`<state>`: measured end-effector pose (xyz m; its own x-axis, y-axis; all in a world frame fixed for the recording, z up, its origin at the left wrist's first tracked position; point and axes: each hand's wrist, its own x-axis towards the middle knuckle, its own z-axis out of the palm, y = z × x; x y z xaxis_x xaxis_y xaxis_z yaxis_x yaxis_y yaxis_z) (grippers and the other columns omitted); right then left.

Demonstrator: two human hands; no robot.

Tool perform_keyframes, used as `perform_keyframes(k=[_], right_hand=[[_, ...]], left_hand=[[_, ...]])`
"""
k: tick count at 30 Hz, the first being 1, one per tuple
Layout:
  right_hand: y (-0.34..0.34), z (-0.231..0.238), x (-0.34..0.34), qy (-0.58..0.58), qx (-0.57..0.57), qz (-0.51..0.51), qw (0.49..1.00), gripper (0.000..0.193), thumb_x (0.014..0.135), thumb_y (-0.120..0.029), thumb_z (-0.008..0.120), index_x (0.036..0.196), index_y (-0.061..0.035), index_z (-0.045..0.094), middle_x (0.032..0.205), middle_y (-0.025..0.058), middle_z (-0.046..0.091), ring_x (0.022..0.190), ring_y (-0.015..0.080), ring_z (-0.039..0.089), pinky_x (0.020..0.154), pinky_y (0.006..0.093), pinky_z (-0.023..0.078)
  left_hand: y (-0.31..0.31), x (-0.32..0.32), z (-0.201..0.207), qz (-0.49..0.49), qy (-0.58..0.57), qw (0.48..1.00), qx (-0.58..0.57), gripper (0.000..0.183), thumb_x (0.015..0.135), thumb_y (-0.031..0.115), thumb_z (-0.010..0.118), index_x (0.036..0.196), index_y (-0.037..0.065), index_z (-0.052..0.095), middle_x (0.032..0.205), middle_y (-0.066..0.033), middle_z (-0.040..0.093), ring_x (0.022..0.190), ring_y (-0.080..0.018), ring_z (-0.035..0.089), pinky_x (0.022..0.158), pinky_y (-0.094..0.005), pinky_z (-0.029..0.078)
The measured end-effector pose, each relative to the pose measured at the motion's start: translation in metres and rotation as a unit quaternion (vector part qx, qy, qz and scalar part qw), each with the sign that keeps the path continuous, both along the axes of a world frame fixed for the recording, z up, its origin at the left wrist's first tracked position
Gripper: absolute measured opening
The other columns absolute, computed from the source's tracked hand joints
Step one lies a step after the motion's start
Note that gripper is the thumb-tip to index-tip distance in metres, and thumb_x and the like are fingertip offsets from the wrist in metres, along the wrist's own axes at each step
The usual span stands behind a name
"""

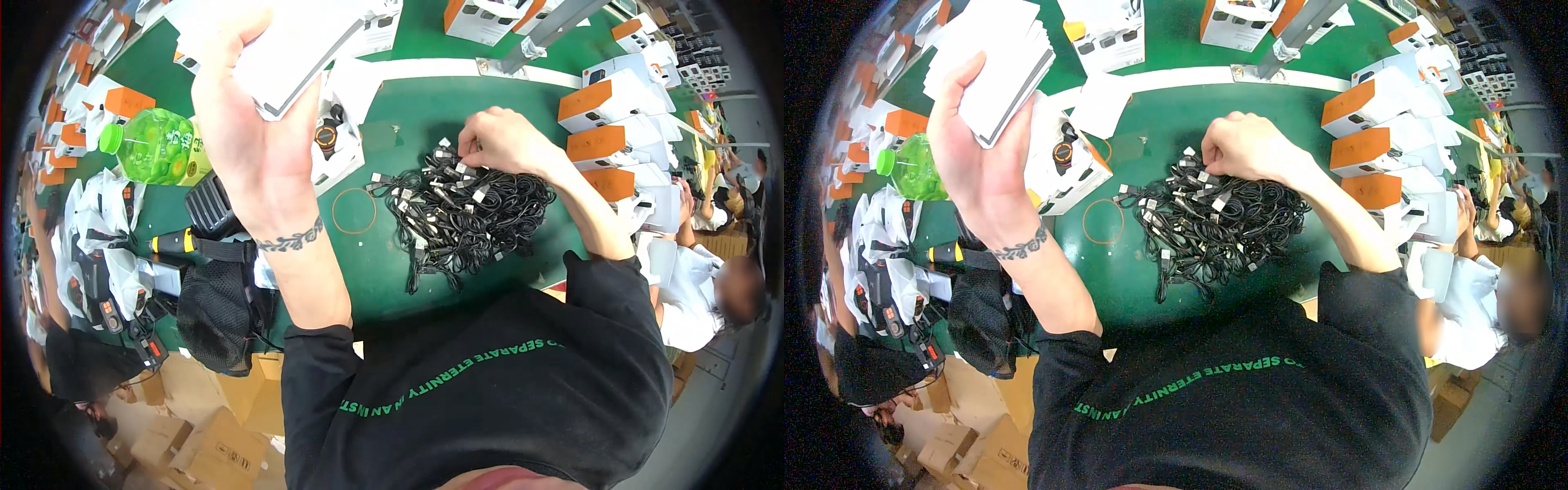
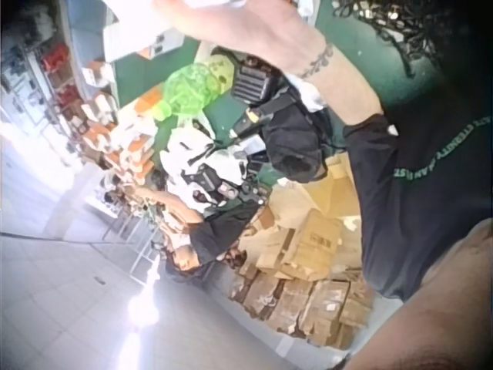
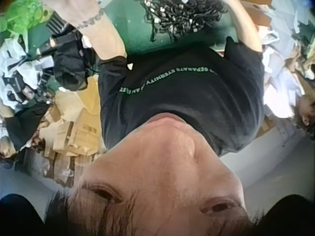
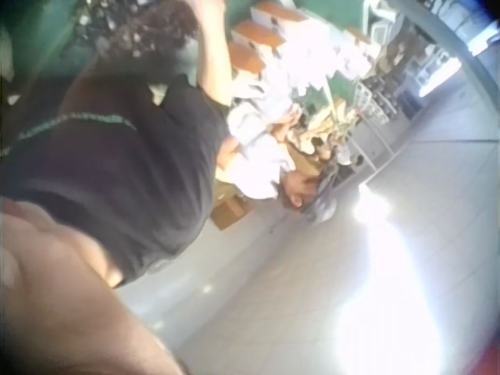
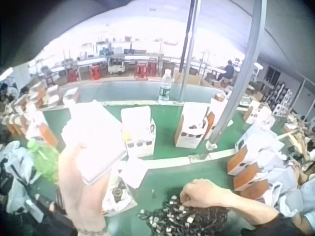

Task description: The person is placing small electronic items and user manuals into orange and white product boxes on an assembly line.

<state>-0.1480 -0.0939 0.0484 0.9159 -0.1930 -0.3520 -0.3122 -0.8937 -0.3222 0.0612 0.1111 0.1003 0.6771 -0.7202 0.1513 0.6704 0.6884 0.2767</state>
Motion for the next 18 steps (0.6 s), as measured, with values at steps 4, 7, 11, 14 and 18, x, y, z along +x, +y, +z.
perform_keyframes(k=[4,7,11,14,18], right_hand=[[-0.013,0.029,0.011,-0.169,0.023,-0.054,0.984,0.014,0.077,-0.019,0.078,0.083,-0.0067,0.076,0.077,0.011,0.072,0.073,0.0244,0.071,0.07,0.0344,0.055],[-0.038,0.062,0.04,-0.284,-0.223,-0.101,0.927,0.014,0.078,-0.018,0.076,0.081,-0.0049,0.074,0.077,0.0094,0.072,0.075,0.0247,0.071,0.07,0.0357,0.055],[-0.129,0.078,0.096,-0.322,-0.464,-0.078,0.821,0.012,0.08,-0.014,0.068,0.082,-0.0027,0.072,0.08,0.0153,0.071,0.078,0.0307,0.071,0.069,0.0396,0.056],[-0.192,0.048,0.115,-0.321,-0.478,-0.013,0.817,0.016,0.084,-0.012,0.061,0.087,-0.0005,0.072,0.081,0.0157,0.07,0.077,0.0303,0.071,0.068,0.0401,0.057],[-0.185,0.018,0.134,-0.092,-0.512,-0.017,0.854,0.016,0.08,-0.008,0.066,0.093,-0.0036,0.074,0.089,0.0203,0.072,0.081,0.0348,0.072,0.066,0.0443,0.059]], left_hand=[[0.002,-0.014,0.009,0.058,-0.001,0.997,0.049,0.03,0.091,0.003,0.057,0.119,-0.006,0.056,0.118,-0.0149,0.064,0.114,-0.0277,0.062,0.104,-0.0438,0.048],[0.007,-0.01,0.01,0.065,0.015,0.995,0.069,0.03,0.091,0.003,0.058,0.12,-0.006,0.056,0.118,-0.0149,0.064,0.115,-0.0278,0.061,0.104,-0.0446,0.048],[0.006,-0.007,0.008,-0.03,0.016,0.999,-0.001,0.026,0.092,0.002,0.057,0.117,-0.006,0.056,0.116,-0.0163,0.065,0.111,-0.0286,0.063,0.102,-0.0444,0.049],[0.004,0.006,-0.015,-0.03,-0.005,0.999,0.015,0.023,0.092,0.003,0.057,0.113,-0.005,0.058,0.111,-0.0168,0.066,0.107,-0.0274,0.065,0.099,-0.0421,0.052],[-0.016,-0.032,-0.003,0.17,0.095,0.967,0.162,0.018,0.093,0.005,0.058,0.109,-0.004,0.06,0.104,-0.0152,0.067,0.101,-0.0247,0.067,0.093,-0.039,0.054]])
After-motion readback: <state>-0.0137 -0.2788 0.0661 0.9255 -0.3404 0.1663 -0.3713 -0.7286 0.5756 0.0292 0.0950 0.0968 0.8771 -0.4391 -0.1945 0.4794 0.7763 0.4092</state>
